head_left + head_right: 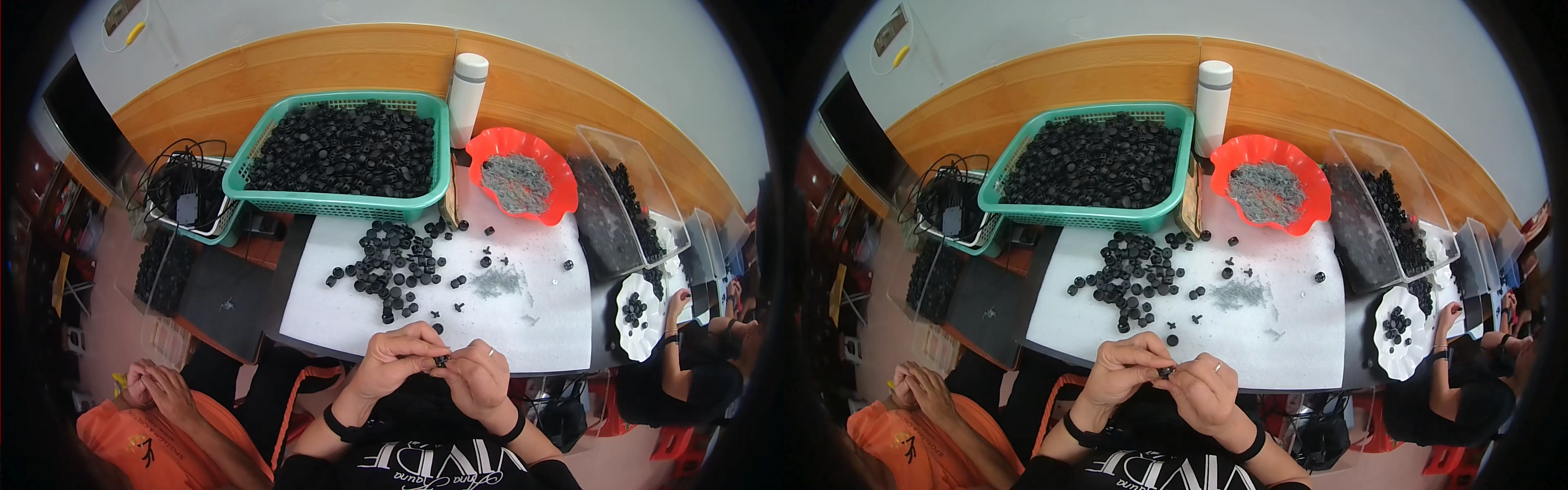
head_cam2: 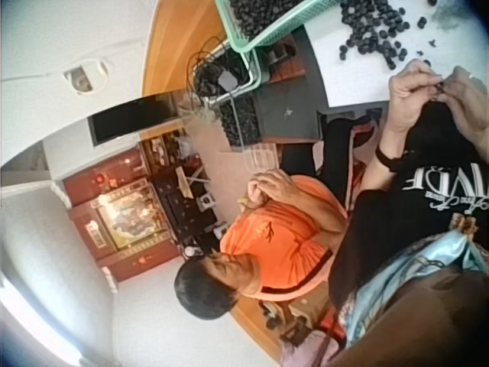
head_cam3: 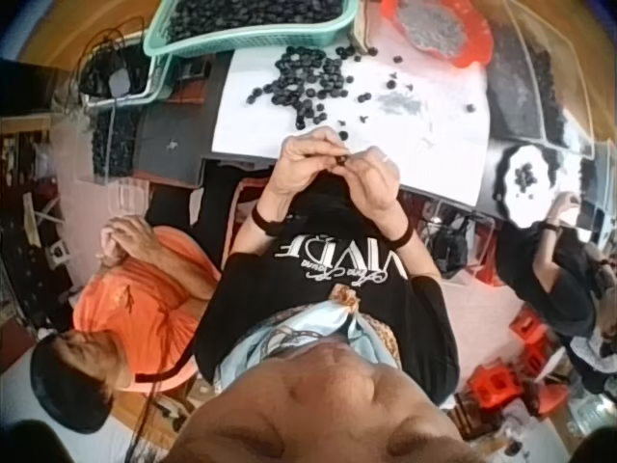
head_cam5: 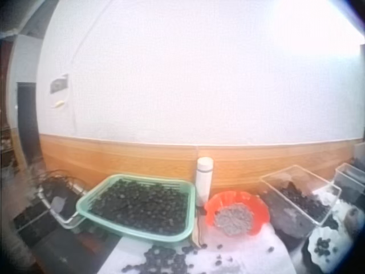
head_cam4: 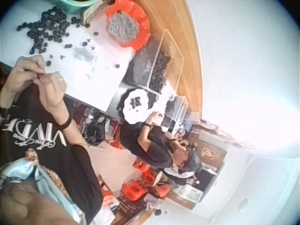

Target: Manually sorting and inspecting small black plastic parts at a table.

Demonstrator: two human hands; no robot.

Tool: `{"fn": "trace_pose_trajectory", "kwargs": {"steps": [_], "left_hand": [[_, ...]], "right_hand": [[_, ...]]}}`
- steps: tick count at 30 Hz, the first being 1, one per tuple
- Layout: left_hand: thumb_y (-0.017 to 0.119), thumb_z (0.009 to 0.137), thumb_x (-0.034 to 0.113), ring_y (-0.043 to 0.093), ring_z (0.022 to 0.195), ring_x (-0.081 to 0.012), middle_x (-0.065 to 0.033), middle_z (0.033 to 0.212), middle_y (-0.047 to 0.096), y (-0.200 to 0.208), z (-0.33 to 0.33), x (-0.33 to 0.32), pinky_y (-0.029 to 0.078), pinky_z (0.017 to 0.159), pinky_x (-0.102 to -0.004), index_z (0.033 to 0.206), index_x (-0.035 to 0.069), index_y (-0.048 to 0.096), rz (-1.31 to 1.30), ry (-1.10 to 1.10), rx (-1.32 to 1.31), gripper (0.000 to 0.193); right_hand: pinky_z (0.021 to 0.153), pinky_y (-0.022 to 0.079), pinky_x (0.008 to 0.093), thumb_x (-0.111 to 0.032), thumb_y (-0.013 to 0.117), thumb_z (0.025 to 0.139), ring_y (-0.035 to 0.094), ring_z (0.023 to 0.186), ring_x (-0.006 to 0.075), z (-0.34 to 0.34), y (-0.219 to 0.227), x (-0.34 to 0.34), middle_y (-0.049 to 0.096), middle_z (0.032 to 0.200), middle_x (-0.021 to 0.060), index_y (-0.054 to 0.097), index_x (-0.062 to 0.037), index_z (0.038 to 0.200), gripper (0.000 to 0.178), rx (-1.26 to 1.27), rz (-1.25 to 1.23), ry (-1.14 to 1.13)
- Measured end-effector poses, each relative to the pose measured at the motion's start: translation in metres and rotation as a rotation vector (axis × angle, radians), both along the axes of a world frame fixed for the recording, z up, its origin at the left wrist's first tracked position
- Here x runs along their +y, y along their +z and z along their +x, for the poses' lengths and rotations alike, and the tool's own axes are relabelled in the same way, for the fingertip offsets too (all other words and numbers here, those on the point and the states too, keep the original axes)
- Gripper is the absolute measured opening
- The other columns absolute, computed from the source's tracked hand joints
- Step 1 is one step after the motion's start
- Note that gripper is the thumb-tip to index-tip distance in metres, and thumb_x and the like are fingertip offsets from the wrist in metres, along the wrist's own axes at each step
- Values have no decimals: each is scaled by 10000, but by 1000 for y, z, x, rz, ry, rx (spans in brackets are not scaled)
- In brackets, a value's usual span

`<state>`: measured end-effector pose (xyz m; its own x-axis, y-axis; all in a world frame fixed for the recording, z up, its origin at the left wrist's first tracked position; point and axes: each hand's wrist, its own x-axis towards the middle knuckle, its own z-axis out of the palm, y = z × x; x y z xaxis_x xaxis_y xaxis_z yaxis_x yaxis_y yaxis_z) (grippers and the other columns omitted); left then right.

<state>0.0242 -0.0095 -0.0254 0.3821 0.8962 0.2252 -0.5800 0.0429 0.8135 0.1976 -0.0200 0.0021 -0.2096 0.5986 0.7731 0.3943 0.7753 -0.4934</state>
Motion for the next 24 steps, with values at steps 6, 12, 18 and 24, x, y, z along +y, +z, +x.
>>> {"fn": "trace_pose_trajectory", "kwargs": {"steps": [6, 12, 18, 24], "left_hand": [[619, 875, -99, 593, 869, -114, -90, 1050, 622, 3, 0, 0, 500, 734, -212, 1092, -11, 727, 38, -3, 18, 258], [635, 867, -87, 575, 839, -99, -83, 1028, 626, 3, -4, 0, 490, 720, -205, 1090, -5, 729, 41, -20, 14, 256], [646, 859, -77, 571, 806, -98, -71, 996, 630, 7, -5, -1, 480, 696, -202, 1082, -6, 731, 47, -17, 25, 249], [651, 864, -57, 559, 758, -93, -69, 988, 620, 2, -5, -2, 461, 659, -204, 1079, -12, 731, 55, -19, 8, 234]], "right_hand": [[445, 412, 294, -89, 860, 636, 559, 556, 208, 5, 8, 2, 602, 726, 92, 574, -14, 805, 341, -101, 38, 22], [441, 435, 283, -112, 865, 624, 553, 549, 192, 8, 11, 5, 571, 729, 88, 581, 1, 795, 351, -141, 41, 76], [431, 437, 283, -161, 868, 638, 552, 540, 187, 10, 14, 8, 558, 746, 80, 560, -15, 797, 375, -238, 106, 79], [431, 443, 281, -171, 869, 650, 555, 535, 189, 7, 10, 8, 564, 743, 80, 554, -17, 802, 382, -212, 91, 94]]}}
